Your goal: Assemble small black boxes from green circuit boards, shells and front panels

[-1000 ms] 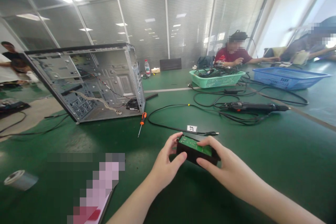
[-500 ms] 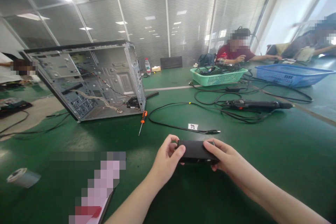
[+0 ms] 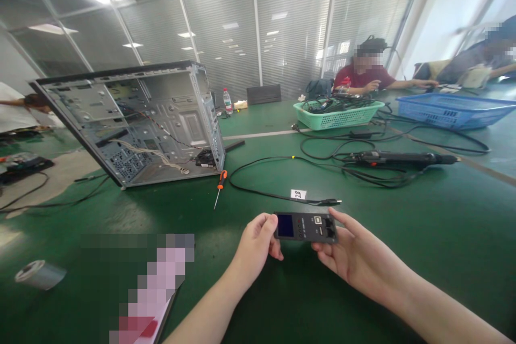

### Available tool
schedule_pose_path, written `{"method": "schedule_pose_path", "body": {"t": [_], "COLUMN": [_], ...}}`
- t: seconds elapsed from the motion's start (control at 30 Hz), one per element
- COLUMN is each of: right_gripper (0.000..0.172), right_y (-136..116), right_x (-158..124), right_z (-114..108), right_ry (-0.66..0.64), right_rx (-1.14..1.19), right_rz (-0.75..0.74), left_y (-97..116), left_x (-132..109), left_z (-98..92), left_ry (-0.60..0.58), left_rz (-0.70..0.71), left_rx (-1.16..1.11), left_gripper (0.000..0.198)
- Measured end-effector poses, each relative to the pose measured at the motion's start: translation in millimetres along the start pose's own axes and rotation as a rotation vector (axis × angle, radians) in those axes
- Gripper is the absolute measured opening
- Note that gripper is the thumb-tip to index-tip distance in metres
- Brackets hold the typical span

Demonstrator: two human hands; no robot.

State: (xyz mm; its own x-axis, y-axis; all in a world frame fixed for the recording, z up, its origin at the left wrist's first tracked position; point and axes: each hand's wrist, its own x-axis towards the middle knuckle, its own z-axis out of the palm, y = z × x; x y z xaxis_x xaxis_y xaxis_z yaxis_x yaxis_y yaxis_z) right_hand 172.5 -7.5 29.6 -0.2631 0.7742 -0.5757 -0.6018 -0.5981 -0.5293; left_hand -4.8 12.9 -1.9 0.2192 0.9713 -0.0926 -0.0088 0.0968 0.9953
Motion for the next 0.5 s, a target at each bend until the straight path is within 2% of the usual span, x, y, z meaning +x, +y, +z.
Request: {"method": "schedule_pose_path", "body": {"t": [0.13,0.27,0.37,0.5], "right_gripper": [0.024,0.022,0.03,0.046], "right_y": [1,2,1,0], "right_x": [4,15,21,19], "right_z": [-4,-17,-25,-22], "right_ry": [-0.026,-0.076,-0.152,-0.157], "right_rx": [-0.056,-0.101,-0.103,-0.103], "right_rz": [-0.046,-0.097,-0.13,-0.129], "left_y": [-4,-7,-10,-13], "left_x": [2,3,4,7], "left_z": [0.1,-1.6,-3.7,-6.0], "left_ry": [0.045,0.028,-0.011,-0.033], "left_rz": [0.004,-0.007,-0.017,-0.007], "left_rx": [0.007,0.002,-0.016,-0.036], "left_gripper": [0.052,0.046,0.042,0.039]}}
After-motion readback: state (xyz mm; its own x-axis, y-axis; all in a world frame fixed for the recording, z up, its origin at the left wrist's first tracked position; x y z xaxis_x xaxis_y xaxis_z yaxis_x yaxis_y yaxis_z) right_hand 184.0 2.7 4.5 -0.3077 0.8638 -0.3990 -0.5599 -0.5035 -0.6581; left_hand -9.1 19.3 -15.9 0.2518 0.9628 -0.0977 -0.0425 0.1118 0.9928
